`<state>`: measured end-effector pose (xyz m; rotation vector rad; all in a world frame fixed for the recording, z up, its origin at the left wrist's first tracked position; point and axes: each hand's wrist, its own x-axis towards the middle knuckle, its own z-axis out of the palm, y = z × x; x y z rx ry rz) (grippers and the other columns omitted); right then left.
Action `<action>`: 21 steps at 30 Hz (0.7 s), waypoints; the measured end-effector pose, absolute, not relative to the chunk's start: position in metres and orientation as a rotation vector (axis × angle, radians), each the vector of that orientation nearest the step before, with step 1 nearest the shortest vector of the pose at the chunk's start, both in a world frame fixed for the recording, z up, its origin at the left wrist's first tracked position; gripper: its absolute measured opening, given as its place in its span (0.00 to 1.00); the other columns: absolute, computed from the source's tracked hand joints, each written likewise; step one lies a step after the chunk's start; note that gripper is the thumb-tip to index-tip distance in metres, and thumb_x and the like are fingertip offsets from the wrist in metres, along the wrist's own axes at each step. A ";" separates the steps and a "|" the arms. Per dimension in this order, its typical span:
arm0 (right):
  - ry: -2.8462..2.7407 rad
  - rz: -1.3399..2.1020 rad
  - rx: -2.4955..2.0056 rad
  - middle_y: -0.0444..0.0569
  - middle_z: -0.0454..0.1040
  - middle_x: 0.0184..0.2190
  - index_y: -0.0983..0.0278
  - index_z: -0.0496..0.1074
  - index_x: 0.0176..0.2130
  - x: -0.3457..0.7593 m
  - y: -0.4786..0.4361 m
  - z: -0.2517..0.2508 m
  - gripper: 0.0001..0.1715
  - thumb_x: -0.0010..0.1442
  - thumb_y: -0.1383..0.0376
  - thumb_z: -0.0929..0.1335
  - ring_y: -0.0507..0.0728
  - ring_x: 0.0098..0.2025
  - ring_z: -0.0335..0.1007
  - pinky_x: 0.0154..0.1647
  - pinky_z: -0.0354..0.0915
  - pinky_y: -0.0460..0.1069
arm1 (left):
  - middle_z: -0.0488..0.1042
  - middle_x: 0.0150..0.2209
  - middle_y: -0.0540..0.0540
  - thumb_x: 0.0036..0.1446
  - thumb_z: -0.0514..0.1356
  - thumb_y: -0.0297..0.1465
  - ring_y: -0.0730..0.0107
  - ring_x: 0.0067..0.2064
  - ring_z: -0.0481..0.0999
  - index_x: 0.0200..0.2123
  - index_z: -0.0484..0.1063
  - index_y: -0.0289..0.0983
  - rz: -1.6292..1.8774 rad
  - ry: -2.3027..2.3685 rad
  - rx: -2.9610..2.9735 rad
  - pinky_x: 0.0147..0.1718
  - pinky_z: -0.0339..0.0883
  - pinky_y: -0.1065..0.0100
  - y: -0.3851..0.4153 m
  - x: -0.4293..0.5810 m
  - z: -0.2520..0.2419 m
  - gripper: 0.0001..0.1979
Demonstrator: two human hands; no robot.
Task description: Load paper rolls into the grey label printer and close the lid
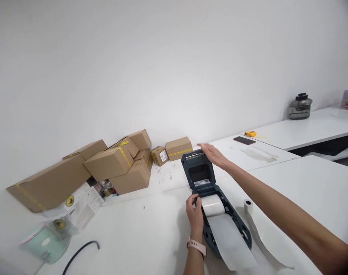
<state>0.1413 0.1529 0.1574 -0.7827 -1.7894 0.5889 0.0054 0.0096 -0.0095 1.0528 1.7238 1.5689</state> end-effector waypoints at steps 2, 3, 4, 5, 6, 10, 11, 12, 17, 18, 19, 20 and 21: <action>-1.801 0.647 -0.782 0.51 0.76 0.50 0.57 0.75 0.47 0.137 0.153 0.152 0.30 0.67 0.45 0.55 0.64 0.54 0.70 0.56 0.63 0.61 | 0.74 0.52 0.38 0.57 0.57 0.42 0.55 0.53 0.71 0.45 0.75 0.37 1.562 1.721 1.042 0.52 0.63 0.60 0.007 0.006 -0.009 0.19; -1.793 0.664 -0.776 0.51 0.76 0.50 0.57 0.75 0.47 0.138 0.149 0.148 0.30 0.67 0.45 0.54 0.64 0.53 0.71 0.56 0.64 0.60 | 0.74 0.52 0.38 0.57 0.57 0.43 0.54 0.54 0.71 0.46 0.74 0.37 1.564 1.720 1.032 0.53 0.64 0.60 0.005 0.006 -0.009 0.20; -1.778 0.673 -0.768 0.50 0.76 0.50 0.57 0.74 0.47 0.140 0.141 0.145 0.29 0.67 0.46 0.54 0.63 0.53 0.70 0.57 0.63 0.59 | 0.73 0.54 0.37 0.58 0.57 0.44 0.54 0.55 0.70 0.48 0.73 0.37 1.574 1.721 1.016 0.54 0.63 0.60 0.003 0.007 -0.009 0.21; -1.766 0.679 -0.759 0.50 0.75 0.52 0.57 0.74 0.47 0.144 0.131 0.141 0.28 0.67 0.47 0.55 0.62 0.54 0.69 0.58 0.62 0.59 | 0.71 0.57 0.37 0.59 0.55 0.46 0.54 0.58 0.69 0.51 0.71 0.37 1.590 1.726 0.995 0.55 0.63 0.61 0.000 0.009 -0.011 0.24; -1.756 0.690 -0.748 0.49 0.74 0.53 0.56 0.74 0.46 0.150 0.119 0.136 0.26 0.67 0.47 0.55 0.62 0.56 0.68 0.59 0.61 0.58 | 0.68 0.60 0.36 0.61 0.52 0.48 0.55 0.60 0.67 0.55 0.68 0.37 1.606 1.733 0.970 0.56 0.63 0.61 -0.004 0.010 -0.012 0.27; -1.754 0.851 -0.683 0.47 0.67 0.60 0.54 0.73 0.45 0.180 0.063 0.107 0.19 0.67 0.50 0.59 0.62 0.62 0.62 0.63 0.58 0.58 | 0.56 0.68 0.36 0.63 0.41 0.53 0.58 0.63 0.65 0.66 0.52 0.38 1.699 1.692 0.736 0.55 0.65 0.64 -0.022 0.018 -0.018 0.35; -1.756 0.893 -0.672 0.47 0.66 0.62 0.53 0.73 0.47 0.188 0.048 0.096 0.19 0.67 0.50 0.59 0.62 0.64 0.59 0.64 0.56 0.59 | 0.56 0.68 0.36 0.63 0.41 0.53 0.59 0.63 0.65 0.66 0.51 0.39 1.729 1.656 0.672 0.55 0.66 0.64 -0.027 0.020 -0.017 0.36; -1.755 0.925 -0.675 0.47 0.64 0.63 0.52 0.73 0.49 0.194 0.035 0.085 0.19 0.67 0.51 0.60 0.63 0.66 0.56 0.66 0.54 0.60 | 0.56 0.68 0.37 0.63 0.42 0.54 0.59 0.64 0.65 0.66 0.51 0.40 1.762 1.615 0.624 0.56 0.65 0.65 -0.033 0.021 -0.016 0.36; -1.676 0.923 -0.835 0.46 0.69 0.60 0.52 0.76 0.47 0.211 -0.011 0.024 0.20 0.68 0.51 0.59 0.65 0.68 0.52 0.69 0.47 0.67 | 0.53 0.70 0.43 0.61 0.48 0.54 0.59 0.69 0.56 0.68 0.51 0.44 1.802 1.461 0.634 0.62 0.58 0.64 -0.061 0.035 -0.001 0.36; -1.661 0.903 -0.846 0.47 0.72 0.57 0.52 0.77 0.45 0.212 -0.016 0.014 0.19 0.67 0.52 0.60 0.66 0.67 0.53 0.69 0.47 0.68 | 0.51 0.70 0.44 0.61 0.50 0.54 0.58 0.69 0.54 0.68 0.51 0.44 1.781 1.454 0.647 0.62 0.58 0.64 -0.065 0.038 0.001 0.37; -1.647 0.881 -0.847 0.47 0.74 0.55 0.52 0.78 0.44 0.211 -0.021 0.006 0.18 0.67 0.52 0.62 0.66 0.67 0.54 0.68 0.47 0.68 | 0.50 0.71 0.44 0.59 0.53 0.53 0.57 0.70 0.53 0.68 0.50 0.44 1.753 1.455 0.657 0.62 0.58 0.64 -0.069 0.042 0.003 0.38; -1.632 0.863 -0.843 0.48 0.75 0.54 0.52 0.78 0.43 0.211 -0.024 -0.001 0.16 0.66 0.52 0.63 0.67 0.66 0.55 0.68 0.47 0.68 | 0.49 0.71 0.43 0.58 0.56 0.52 0.56 0.70 0.51 0.68 0.50 0.44 1.726 1.464 0.658 0.61 0.59 0.64 -0.073 0.046 0.003 0.40; -1.611 0.858 -0.847 0.48 0.75 0.54 0.52 0.77 0.43 0.210 -0.027 -0.006 0.15 0.66 0.53 0.64 0.66 0.66 0.56 0.68 0.48 0.68 | 0.48 0.71 0.43 0.56 0.59 0.51 0.55 0.71 0.50 0.69 0.49 0.44 1.701 1.476 0.650 0.61 0.60 0.65 -0.075 0.049 0.003 0.42</action>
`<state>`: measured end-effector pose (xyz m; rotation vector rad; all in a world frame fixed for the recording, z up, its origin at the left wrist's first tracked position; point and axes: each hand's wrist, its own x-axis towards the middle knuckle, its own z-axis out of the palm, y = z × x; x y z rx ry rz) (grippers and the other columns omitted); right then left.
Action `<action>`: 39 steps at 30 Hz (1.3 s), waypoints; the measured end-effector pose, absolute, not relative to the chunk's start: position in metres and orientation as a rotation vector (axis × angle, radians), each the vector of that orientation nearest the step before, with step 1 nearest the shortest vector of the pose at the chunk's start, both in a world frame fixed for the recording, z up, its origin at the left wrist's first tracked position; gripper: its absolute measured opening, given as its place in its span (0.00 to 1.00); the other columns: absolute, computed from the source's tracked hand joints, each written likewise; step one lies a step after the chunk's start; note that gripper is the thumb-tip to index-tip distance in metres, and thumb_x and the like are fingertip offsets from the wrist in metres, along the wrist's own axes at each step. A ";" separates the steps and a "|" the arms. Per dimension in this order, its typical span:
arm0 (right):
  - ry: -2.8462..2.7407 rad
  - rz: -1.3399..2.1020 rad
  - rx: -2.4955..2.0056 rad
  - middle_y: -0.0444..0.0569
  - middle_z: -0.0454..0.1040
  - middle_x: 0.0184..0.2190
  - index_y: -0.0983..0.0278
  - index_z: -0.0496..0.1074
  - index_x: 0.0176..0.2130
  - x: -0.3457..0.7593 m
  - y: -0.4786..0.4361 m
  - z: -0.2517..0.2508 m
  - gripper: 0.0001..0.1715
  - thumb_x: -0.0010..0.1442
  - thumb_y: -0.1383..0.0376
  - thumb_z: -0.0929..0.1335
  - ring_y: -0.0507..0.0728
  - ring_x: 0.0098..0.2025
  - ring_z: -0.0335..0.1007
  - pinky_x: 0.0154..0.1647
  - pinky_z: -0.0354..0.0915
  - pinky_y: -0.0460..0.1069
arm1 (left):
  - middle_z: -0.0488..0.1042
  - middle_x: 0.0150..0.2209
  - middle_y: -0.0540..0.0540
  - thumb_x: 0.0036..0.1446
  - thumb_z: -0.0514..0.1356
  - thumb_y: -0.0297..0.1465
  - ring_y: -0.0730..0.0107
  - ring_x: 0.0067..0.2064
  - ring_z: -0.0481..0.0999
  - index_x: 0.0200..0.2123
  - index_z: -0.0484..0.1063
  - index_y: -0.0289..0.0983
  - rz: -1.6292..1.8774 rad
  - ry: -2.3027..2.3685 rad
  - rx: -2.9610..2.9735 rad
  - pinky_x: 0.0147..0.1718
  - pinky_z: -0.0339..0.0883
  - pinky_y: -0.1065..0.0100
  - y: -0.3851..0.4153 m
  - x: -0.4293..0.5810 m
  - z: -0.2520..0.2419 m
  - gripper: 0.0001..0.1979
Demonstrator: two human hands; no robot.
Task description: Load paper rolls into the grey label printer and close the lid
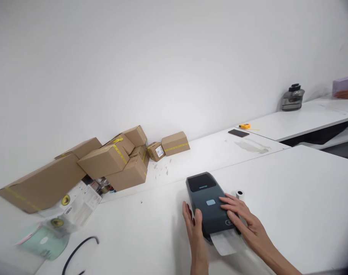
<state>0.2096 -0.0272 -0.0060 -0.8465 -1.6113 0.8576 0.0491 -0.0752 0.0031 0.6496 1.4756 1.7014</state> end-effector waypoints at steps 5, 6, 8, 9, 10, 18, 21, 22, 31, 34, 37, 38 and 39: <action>-1.436 1.034 -0.961 0.46 0.60 0.66 0.50 0.71 0.53 0.204 -0.039 -0.017 0.19 0.64 0.51 0.65 0.65 0.69 0.52 0.64 0.60 0.61 | 0.54 0.69 0.39 0.54 0.63 0.48 0.54 0.67 0.59 0.69 0.45 0.42 1.642 1.409 0.564 0.58 0.65 0.64 -0.081 0.061 -0.003 0.46; -1.410 1.076 -0.984 0.46 0.58 0.67 0.50 0.70 0.53 0.204 -0.040 -0.019 0.20 0.64 0.50 0.65 0.65 0.69 0.51 0.62 0.62 0.60 | 0.55 0.69 0.39 0.54 0.62 0.47 0.54 0.66 0.61 0.69 0.45 0.43 1.635 1.395 0.552 0.57 0.66 0.64 -0.082 0.062 -0.004 0.45; -1.367 1.125 -1.020 0.45 0.56 0.68 0.51 0.72 0.51 0.203 -0.043 -0.023 0.20 0.63 0.48 0.65 0.65 0.69 0.50 0.60 0.64 0.57 | 0.56 0.68 0.40 0.54 0.62 0.47 0.56 0.65 0.63 0.69 0.44 0.43 1.631 1.401 0.539 0.55 0.67 0.66 -0.083 0.062 -0.006 0.45; -1.342 1.134 -1.036 0.46 0.56 0.69 0.52 0.72 0.50 0.202 -0.043 -0.024 0.20 0.63 0.47 0.65 0.65 0.69 0.50 0.60 0.65 0.56 | 0.56 0.68 0.40 0.54 0.62 0.47 0.56 0.65 0.63 0.69 0.44 0.43 1.632 1.411 0.539 0.55 0.68 0.66 -0.083 0.063 -0.006 0.45; -1.312 1.141 -1.048 0.46 0.56 0.68 0.52 0.72 0.50 0.201 -0.043 -0.026 0.21 0.62 0.46 0.65 0.65 0.69 0.51 0.60 0.65 0.56 | 0.56 0.68 0.39 0.55 0.62 0.47 0.56 0.65 0.63 0.69 0.43 0.43 1.636 1.417 0.547 0.54 0.68 0.66 -0.084 0.063 -0.007 0.45; -1.164 1.316 -1.234 0.48 0.51 0.70 0.50 0.53 0.67 0.193 -0.040 -0.039 0.40 0.62 0.42 0.62 0.66 0.70 0.47 0.65 0.56 0.64 | 0.55 0.68 0.36 0.57 0.58 0.49 0.54 0.64 0.64 0.68 0.44 0.41 1.656 1.516 0.699 0.54 0.67 0.65 -0.084 0.065 -0.021 0.42; -1.193 1.303 -1.247 0.50 0.52 0.70 0.52 0.53 0.67 0.195 -0.039 -0.049 0.40 0.62 0.42 0.61 0.66 0.70 0.48 0.66 0.56 0.64 | 0.54 0.68 0.35 0.57 0.56 0.50 0.52 0.66 0.61 0.68 0.45 0.39 1.686 1.585 0.741 0.56 0.65 0.64 -0.081 0.069 -0.029 0.42; -1.201 1.304 -1.245 0.50 0.53 0.70 0.52 0.53 0.67 0.196 -0.038 -0.052 0.40 0.62 0.42 0.61 0.66 0.70 0.49 0.65 0.57 0.64 | 0.53 0.69 0.35 0.57 0.55 0.50 0.52 0.66 0.60 0.68 0.45 0.39 1.696 1.600 0.746 0.56 0.65 0.64 -0.080 0.070 -0.030 0.41; -1.255 1.346 -1.220 0.49 0.58 0.68 0.52 0.56 0.66 0.202 -0.031 -0.066 0.39 0.61 0.42 0.62 0.66 0.68 0.53 0.63 0.62 0.60 | 0.51 0.70 0.38 0.58 0.53 0.50 0.52 0.68 0.56 0.67 0.47 0.40 1.722 1.626 0.747 0.57 0.63 0.64 -0.077 0.071 -0.045 0.39; -1.241 1.342 -1.218 0.51 0.59 0.67 0.53 0.57 0.65 0.200 -0.030 -0.065 0.39 0.61 0.42 0.62 0.66 0.68 0.54 0.62 0.62 0.60 | 0.51 0.69 0.37 0.59 0.53 0.50 0.51 0.68 0.55 0.67 0.47 0.39 1.733 1.621 0.793 0.60 0.60 0.63 -0.077 0.072 -0.045 0.38; -1.230 1.361 -1.232 0.52 0.60 0.67 0.54 0.58 0.65 0.200 -0.030 -0.059 0.40 0.60 0.41 0.61 0.67 0.67 0.55 0.62 0.63 0.61 | 0.52 0.69 0.37 0.60 0.52 0.50 0.54 0.68 0.57 0.66 0.48 0.38 1.723 1.623 0.820 0.59 0.60 0.65 -0.076 0.072 -0.038 0.38; -1.231 1.376 -1.229 0.52 0.60 0.67 0.54 0.57 0.65 0.201 -0.031 -0.056 0.40 0.60 0.41 0.61 0.67 0.67 0.55 0.62 0.62 0.61 | 0.52 0.69 0.37 0.60 0.52 0.51 0.54 0.68 0.57 0.66 0.48 0.38 1.715 1.625 0.827 0.59 0.60 0.66 -0.076 0.071 -0.034 0.37; -1.234 1.400 -1.226 0.52 0.59 0.67 0.54 0.57 0.65 0.201 -0.031 -0.051 0.41 0.60 0.40 0.61 0.67 0.68 0.55 0.63 0.62 0.61 | 0.53 0.69 0.37 0.60 0.52 0.51 0.55 0.68 0.57 0.66 0.49 0.38 1.700 1.623 0.831 0.59 0.60 0.66 -0.077 0.070 -0.031 0.38</action>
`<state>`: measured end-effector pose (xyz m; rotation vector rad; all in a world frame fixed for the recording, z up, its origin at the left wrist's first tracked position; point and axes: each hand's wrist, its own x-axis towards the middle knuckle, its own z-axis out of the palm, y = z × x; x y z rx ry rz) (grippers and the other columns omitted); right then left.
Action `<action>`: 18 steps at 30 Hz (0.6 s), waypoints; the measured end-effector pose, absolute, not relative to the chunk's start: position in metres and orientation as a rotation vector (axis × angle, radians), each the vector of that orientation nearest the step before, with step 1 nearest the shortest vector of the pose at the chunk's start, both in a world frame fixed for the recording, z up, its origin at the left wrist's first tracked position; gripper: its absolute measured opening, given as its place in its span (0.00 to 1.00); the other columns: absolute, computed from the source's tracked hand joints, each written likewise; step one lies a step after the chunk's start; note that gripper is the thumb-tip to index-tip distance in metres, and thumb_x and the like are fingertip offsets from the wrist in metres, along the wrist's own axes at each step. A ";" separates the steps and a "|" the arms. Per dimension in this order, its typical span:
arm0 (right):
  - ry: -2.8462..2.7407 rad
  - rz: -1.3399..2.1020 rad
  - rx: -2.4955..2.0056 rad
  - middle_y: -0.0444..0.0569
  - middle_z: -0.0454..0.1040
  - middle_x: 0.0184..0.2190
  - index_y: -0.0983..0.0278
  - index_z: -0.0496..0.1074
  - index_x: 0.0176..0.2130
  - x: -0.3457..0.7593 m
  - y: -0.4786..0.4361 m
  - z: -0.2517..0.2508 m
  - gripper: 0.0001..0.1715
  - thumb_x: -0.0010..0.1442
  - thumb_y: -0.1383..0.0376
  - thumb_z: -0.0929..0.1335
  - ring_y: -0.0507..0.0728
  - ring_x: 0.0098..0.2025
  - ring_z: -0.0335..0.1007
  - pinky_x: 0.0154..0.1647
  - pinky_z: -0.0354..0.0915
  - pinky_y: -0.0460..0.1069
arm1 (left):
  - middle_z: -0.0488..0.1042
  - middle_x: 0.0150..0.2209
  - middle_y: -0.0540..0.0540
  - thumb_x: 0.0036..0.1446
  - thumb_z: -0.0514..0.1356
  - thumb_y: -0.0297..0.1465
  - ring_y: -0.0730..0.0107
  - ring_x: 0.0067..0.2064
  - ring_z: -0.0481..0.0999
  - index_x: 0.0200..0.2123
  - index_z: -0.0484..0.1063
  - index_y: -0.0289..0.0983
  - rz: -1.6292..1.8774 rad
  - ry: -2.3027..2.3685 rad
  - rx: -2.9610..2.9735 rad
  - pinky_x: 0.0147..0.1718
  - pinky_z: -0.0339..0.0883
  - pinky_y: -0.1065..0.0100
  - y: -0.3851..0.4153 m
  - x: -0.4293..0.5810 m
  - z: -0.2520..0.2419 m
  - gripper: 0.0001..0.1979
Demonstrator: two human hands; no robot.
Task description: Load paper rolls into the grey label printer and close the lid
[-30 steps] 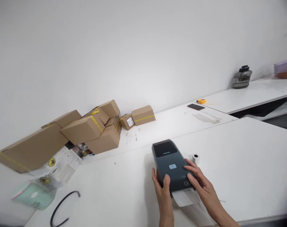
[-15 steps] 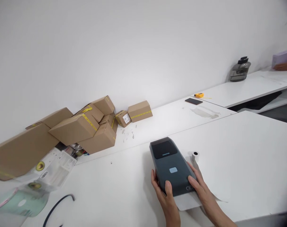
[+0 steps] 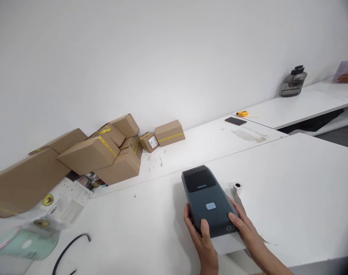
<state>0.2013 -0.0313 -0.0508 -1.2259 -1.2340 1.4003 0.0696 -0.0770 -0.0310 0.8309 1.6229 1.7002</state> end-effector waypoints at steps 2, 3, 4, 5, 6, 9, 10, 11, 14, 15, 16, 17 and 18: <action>-1.249 1.437 -1.225 0.50 0.56 0.69 0.52 0.54 0.66 0.204 -0.034 -0.040 0.42 0.59 0.39 0.62 0.66 0.69 0.52 0.65 0.59 0.62 | 0.52 0.69 0.37 0.58 0.54 0.52 0.56 0.67 0.57 0.66 0.48 0.38 1.643 1.603 0.807 0.58 0.61 0.67 -0.084 0.067 -0.027 0.40; -1.263 1.438 -1.227 0.49 0.54 0.69 0.51 0.53 0.67 0.205 -0.035 -0.034 0.42 0.59 0.39 0.62 0.66 0.69 0.50 0.66 0.56 0.62 | 0.51 0.69 0.38 0.57 0.55 0.53 0.56 0.67 0.58 0.67 0.48 0.40 1.623 1.602 0.776 0.57 0.63 0.67 -0.090 0.066 -0.027 0.41; -1.282 1.421 -1.225 0.47 0.52 0.70 0.49 0.53 0.67 0.206 -0.037 -0.029 0.42 0.60 0.40 0.62 0.65 0.70 0.48 0.67 0.54 0.63 | 0.51 0.69 0.38 0.56 0.56 0.54 0.56 0.66 0.59 0.67 0.48 0.41 1.624 1.621 0.739 0.56 0.64 0.67 -0.097 0.065 -0.029 0.42; -1.310 1.389 -1.215 0.46 0.50 0.71 0.48 0.52 0.67 0.208 -0.040 -0.025 0.41 0.60 0.40 0.62 0.64 0.71 0.45 0.68 0.51 0.63 | 0.53 0.68 0.37 0.54 0.57 0.55 0.55 0.65 0.62 0.66 0.49 0.41 1.644 1.663 0.699 0.54 0.66 0.67 -0.106 0.066 -0.033 0.43; -1.350 1.342 -1.194 0.44 0.48 0.71 0.48 0.51 0.68 0.209 -0.042 -0.022 0.40 0.61 0.41 0.61 0.64 0.72 0.42 0.69 0.49 0.63 | 0.57 0.66 0.36 0.52 0.57 0.57 0.55 0.61 0.66 0.64 0.53 0.42 1.680 1.725 0.656 0.51 0.68 0.66 -0.115 0.068 -0.038 0.43; -1.503 1.173 -1.091 0.42 0.44 0.72 0.47 0.51 0.68 0.213 -0.047 -0.020 0.36 0.65 0.45 0.60 0.63 0.73 0.36 0.70 0.43 0.65 | 0.75 0.44 0.37 0.43 0.59 0.64 0.59 0.39 0.76 0.45 0.70 0.40 1.676 1.807 0.546 0.37 0.72 0.65 -0.136 0.083 -0.057 0.38; -1.561 1.122 -1.057 0.42 0.44 0.72 0.47 0.52 0.68 0.213 -0.048 -0.021 0.35 0.65 0.46 0.59 0.64 0.73 0.35 0.70 0.42 0.66 | 0.75 0.36 0.41 0.41 0.59 0.65 0.63 0.31 0.74 0.37 0.72 0.40 1.615 1.738 0.539 0.29 0.70 0.66 -0.138 0.089 -0.061 0.35; -1.618 1.076 -1.030 0.42 0.45 0.72 0.47 0.54 0.67 0.214 -0.049 -0.022 0.33 0.66 0.47 0.59 0.65 0.73 0.36 0.70 0.43 0.67 | 0.73 0.29 0.44 0.39 0.59 0.65 0.68 0.24 0.70 0.31 0.72 0.40 1.554 1.660 0.536 0.22 0.65 0.67 -0.138 0.096 -0.064 0.34; -1.763 0.957 -0.992 0.43 0.47 0.71 0.48 0.60 0.65 0.214 -0.048 -0.026 0.29 0.67 0.49 0.59 0.67 0.72 0.40 0.68 0.46 0.69 | 0.69 0.21 0.48 0.37 0.61 0.65 0.76 0.17 0.60 0.26 0.73 0.37 1.474 1.519 0.503 0.14 0.53 0.70 -0.127 0.109 -0.061 0.34; -1.794 0.917 -0.991 0.43 0.48 0.71 0.48 0.61 0.64 0.214 -0.047 -0.027 0.28 0.67 0.50 0.59 0.67 0.71 0.42 0.68 0.48 0.69 | 0.69 0.20 0.49 0.36 0.62 0.65 0.77 0.16 0.59 0.26 0.74 0.36 1.486 1.502 0.497 0.15 0.53 0.71 -0.122 0.111 -0.058 0.35; -1.815 0.880 -0.996 0.43 0.49 0.71 0.48 0.61 0.64 0.215 -0.047 -0.027 0.28 0.67 0.51 0.59 0.67 0.71 0.43 0.68 0.49 0.69 | 0.69 0.19 0.49 0.35 0.63 0.64 0.77 0.17 0.59 0.27 0.74 0.35 1.505 1.491 0.498 0.15 0.54 0.71 -0.118 0.112 -0.055 0.35; -1.829 0.847 -1.005 0.43 0.50 0.71 0.48 0.62 0.64 0.215 -0.046 -0.027 0.27 0.68 0.51 0.58 0.67 0.71 0.44 0.67 0.51 0.69 | 0.68 0.18 0.50 0.35 0.63 0.64 0.77 0.17 0.59 0.27 0.74 0.35 1.522 1.481 0.505 0.16 0.54 0.71 -0.115 0.112 -0.053 0.35; -1.841 0.813 -1.016 0.44 0.51 0.70 0.48 0.62 0.64 0.215 -0.046 -0.026 0.27 0.68 0.52 0.58 0.67 0.70 0.46 0.67 0.52 0.68 | 0.67 0.18 0.50 0.34 0.64 0.63 0.77 0.17 0.59 0.26 0.74 0.35 1.536 1.471 0.512 0.16 0.55 0.72 -0.113 0.112 -0.052 0.35</action>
